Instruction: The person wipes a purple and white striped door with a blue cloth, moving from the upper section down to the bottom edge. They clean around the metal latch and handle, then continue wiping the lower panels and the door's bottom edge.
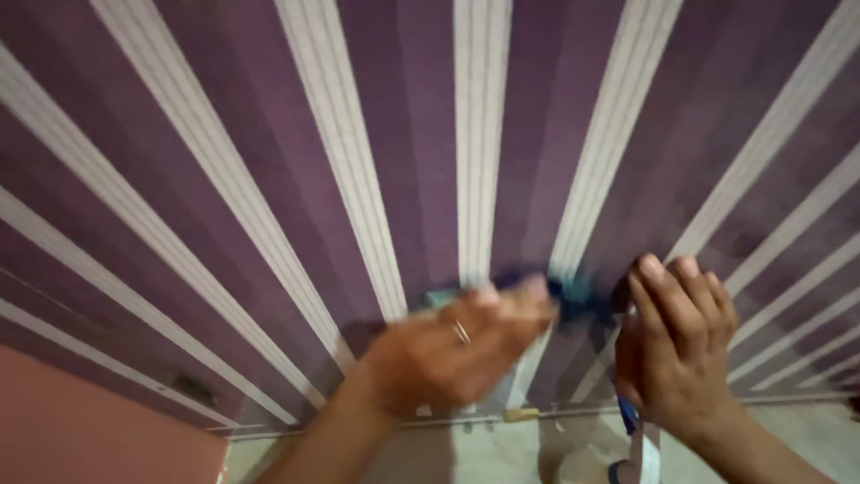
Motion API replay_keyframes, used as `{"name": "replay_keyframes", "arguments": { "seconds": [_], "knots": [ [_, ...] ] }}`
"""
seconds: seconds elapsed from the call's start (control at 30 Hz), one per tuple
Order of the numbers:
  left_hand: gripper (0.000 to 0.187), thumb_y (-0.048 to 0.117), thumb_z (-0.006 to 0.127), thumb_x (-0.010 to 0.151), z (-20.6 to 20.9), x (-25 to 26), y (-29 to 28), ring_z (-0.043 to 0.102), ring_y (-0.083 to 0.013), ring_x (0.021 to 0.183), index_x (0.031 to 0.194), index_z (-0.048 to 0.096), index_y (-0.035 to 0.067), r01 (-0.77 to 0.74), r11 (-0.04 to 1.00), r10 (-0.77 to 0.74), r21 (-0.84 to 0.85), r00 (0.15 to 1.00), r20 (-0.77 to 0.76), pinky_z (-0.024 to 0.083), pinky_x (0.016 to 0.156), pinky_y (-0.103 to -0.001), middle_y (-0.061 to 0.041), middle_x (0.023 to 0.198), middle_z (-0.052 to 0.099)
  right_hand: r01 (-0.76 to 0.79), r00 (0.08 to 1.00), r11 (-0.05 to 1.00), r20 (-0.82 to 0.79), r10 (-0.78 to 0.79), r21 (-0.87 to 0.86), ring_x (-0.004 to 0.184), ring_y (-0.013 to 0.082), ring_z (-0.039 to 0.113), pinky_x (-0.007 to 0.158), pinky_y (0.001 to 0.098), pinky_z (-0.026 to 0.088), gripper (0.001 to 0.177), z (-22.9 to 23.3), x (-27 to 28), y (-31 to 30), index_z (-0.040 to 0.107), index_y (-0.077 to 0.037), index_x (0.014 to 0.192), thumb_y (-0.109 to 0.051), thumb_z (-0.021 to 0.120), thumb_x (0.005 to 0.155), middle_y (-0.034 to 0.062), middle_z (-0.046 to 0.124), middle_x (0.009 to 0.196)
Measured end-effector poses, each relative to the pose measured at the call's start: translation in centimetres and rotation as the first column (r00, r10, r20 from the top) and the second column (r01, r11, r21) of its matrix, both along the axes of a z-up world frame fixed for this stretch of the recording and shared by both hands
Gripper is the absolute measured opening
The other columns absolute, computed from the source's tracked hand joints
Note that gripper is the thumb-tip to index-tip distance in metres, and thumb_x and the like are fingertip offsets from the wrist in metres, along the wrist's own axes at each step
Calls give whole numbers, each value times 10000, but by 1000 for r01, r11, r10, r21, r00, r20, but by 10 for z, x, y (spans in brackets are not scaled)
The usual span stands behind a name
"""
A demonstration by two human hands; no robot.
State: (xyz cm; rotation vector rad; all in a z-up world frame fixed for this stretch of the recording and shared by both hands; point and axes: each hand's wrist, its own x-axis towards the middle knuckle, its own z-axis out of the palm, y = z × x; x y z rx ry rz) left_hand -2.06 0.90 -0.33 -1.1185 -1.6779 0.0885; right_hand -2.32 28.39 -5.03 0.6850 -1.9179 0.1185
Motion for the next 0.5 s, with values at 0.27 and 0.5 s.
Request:
{"name": "replay_keyframes", "arguments": {
  "seconds": [0.27, 0.5],
  "knots": [
    [236, 27, 726, 960, 38, -10, -73, 565, -231, 1432, 1194, 732, 56, 115, 877, -132, -467, 991, -4, 391, 1209, -362, -96, 1492, 616, -14, 997, 999, 76, 11, 39, 1441, 353, 382, 1216, 518, 240, 523, 10, 16, -14, 545, 113, 1403, -56, 611, 913, 221, 479, 1504],
    [226, 53, 714, 1055, 31, 13, -114, 553, -220, 1370, 1275, 758, 35, 78, 968, -67, -239, 996, 52, 346, 1257, -362, -121, 1464, 634, -80, 989, 951, 146, 37, 300, 1417, 309, 393, 1164, 515, 219, 507, 11, 28, -53, 600, 45, 1331, -71, 587, 837, 140, 467, 1528]
  ]
}}
